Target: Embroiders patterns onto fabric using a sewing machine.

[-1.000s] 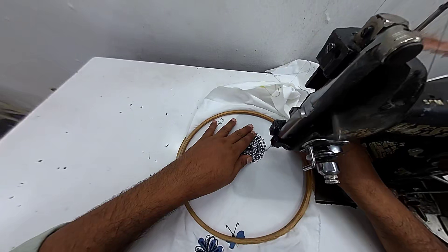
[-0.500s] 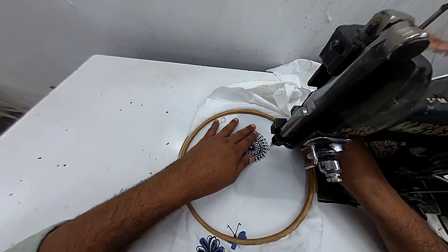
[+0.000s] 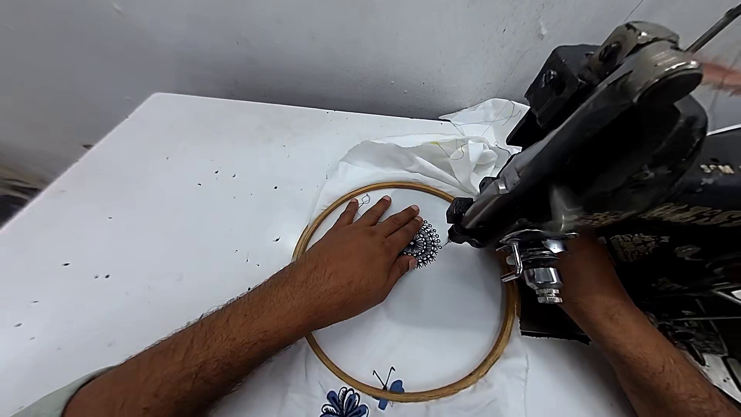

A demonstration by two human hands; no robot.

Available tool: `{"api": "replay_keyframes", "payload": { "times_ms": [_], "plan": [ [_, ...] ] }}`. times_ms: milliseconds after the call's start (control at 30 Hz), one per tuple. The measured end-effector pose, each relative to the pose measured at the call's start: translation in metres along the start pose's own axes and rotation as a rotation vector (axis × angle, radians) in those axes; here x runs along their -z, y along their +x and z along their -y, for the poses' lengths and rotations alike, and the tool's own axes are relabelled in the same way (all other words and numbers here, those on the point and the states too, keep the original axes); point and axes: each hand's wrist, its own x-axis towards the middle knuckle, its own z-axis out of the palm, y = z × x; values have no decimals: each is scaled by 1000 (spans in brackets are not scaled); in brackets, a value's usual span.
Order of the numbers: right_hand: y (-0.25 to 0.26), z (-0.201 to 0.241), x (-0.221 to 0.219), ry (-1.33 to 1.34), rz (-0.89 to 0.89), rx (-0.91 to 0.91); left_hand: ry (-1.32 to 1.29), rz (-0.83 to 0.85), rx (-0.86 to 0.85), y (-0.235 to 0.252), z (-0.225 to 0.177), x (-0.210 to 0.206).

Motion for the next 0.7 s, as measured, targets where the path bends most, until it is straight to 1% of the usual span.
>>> {"api": "replay_keyframes", "payload": {
  "times_ms": [133, 233, 400, 567, 700],
  "plan": [
    [2, -1, 3, -33, 0, 30, -6, -24, -13, 1, -1, -4],
    [2, -3, 0, -42, -3, 50, -7, -13, -17, -1, -2, -2],
    [-1, 2, 1, -25, 18, -33, 3, -17, -6, -1, 0, -2],
    [2, -3, 1, 17, 11, 27, 8, -36, -5, 1, -1, -5],
    [5, -2, 1, -40, 18, 27, -19, -66, -31, 1, -3, -1]
  ]
}}
